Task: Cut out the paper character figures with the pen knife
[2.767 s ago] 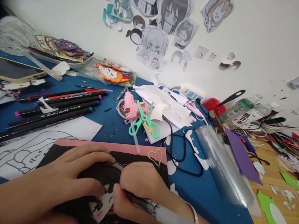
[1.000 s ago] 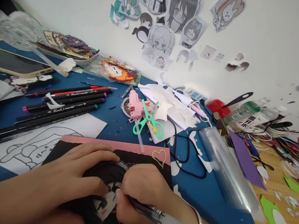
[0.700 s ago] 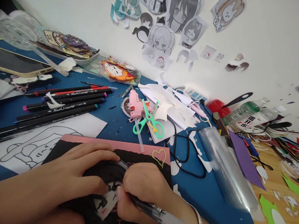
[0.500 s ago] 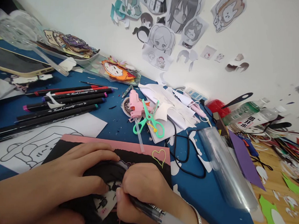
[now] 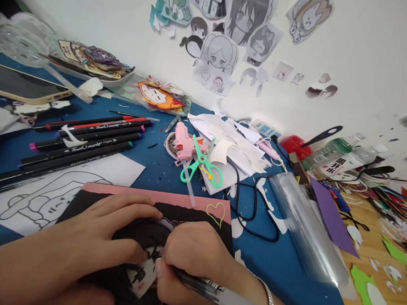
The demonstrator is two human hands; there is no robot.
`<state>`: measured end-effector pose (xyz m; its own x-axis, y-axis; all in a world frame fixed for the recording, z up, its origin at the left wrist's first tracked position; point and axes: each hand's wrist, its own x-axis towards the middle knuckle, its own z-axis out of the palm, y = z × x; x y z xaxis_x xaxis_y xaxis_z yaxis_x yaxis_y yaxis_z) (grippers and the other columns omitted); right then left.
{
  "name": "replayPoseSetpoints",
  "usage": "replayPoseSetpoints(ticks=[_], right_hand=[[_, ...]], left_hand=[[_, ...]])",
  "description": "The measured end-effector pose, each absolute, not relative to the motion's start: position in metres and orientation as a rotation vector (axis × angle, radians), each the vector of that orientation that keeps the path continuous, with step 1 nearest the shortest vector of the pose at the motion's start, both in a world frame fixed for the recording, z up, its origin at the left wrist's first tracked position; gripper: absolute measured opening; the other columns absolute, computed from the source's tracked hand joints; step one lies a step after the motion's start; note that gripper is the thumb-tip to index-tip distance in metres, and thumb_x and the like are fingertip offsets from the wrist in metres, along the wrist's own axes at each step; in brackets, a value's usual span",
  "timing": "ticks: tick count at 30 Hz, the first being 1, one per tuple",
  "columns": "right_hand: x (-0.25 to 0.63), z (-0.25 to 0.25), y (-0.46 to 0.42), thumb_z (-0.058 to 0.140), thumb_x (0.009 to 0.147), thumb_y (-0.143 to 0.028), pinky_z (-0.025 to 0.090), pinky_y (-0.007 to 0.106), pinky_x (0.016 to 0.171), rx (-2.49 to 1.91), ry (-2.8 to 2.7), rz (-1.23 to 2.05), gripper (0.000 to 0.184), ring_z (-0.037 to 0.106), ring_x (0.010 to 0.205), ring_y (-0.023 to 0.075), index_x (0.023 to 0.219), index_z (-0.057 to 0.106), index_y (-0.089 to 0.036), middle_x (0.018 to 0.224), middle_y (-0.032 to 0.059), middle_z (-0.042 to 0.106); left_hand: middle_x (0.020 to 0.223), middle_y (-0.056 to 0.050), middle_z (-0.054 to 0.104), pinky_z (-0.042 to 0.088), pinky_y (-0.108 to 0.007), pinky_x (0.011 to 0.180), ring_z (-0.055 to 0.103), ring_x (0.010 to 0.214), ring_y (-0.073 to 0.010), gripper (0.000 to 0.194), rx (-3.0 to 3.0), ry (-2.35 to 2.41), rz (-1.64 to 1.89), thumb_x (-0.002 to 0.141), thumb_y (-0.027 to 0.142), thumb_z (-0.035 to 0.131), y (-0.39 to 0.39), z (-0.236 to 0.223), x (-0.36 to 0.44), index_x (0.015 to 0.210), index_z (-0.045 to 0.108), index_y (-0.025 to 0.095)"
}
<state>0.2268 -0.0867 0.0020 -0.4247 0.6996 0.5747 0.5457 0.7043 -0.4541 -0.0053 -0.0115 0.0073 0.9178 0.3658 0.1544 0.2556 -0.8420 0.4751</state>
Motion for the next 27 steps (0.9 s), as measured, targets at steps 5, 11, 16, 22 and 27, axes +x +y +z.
replayPoseSetpoints(ticks=[5, 11, 16, 22, 27], right_hand=[[0.2264, 0.0004, -0.0865, 0.047, 0.080, -0.002, 0.036, 0.026, 0.050, -0.924, -2.123, 0.259, 0.029, 0.044, 0.050, 0.0124, 0.075, 0.034, -0.027, 0.058, -0.0069, 0.051], [0.2275, 0.0016, -0.0871, 0.046, 0.084, -0.002, 0.037, 0.025, 0.053, -0.933, -2.123, 0.305, 0.028, 0.045, 0.053, 0.0118, 0.074, 0.036, -0.027, 0.060, -0.0069, 0.053], [0.2275, 0.0011, -0.0869, 0.046, 0.085, -0.003, 0.037, 0.025, 0.053, -0.923, -2.118, 0.301, 0.028, 0.044, 0.053, 0.0116, 0.075, 0.036, -0.027, 0.060, -0.0070, 0.053], [0.2269, 0.0008, -0.0877, 0.047, 0.086, -0.002, 0.039, 0.024, 0.054, -0.923, -2.122, 0.289, 0.028, 0.047, 0.053, 0.0118, 0.075, 0.038, -0.026, 0.060, -0.0067, 0.055], [0.2271, 0.0020, -0.0878, 0.046, 0.084, -0.002, 0.038, 0.024, 0.054, -0.925, -2.123, 0.278, 0.028, 0.046, 0.052, 0.0116, 0.075, 0.037, -0.027, 0.060, -0.0068, 0.054]], left_hand=[[0.145, -0.006, 0.064, 0.049, -0.058, 0.112, 0.057, 0.139, -0.0391, 0.046, 2.621, 0.450, 0.349, 0.065, 0.050, 0.100, -0.0117, 0.0080, -0.0051, 0.096, 0.071, 0.032], [0.145, -0.006, 0.065, 0.049, -0.056, 0.113, 0.056, 0.140, -0.0373, 0.047, 2.618, 0.441, 0.354, 0.064, 0.049, 0.101, -0.0122, 0.0071, -0.0051, 0.096, 0.071, 0.033], [0.146, -0.007, 0.065, 0.049, -0.055, 0.113, 0.056, 0.140, -0.0372, 0.049, 2.620, 0.455, 0.342, 0.062, 0.048, 0.102, -0.0116, 0.0071, -0.0046, 0.096, 0.072, 0.032], [0.147, -0.009, 0.064, 0.051, -0.061, 0.110, 0.057, 0.139, -0.0413, 0.044, 2.631, 0.386, 0.299, 0.070, 0.052, 0.096, -0.0082, 0.0071, -0.0064, 0.100, 0.072, 0.033], [0.145, -0.007, 0.065, 0.051, -0.057, 0.111, 0.057, 0.139, -0.0383, 0.045, 2.618, 0.422, 0.331, 0.066, 0.052, 0.099, -0.0089, 0.0073, -0.0050, 0.097, 0.072, 0.033]])
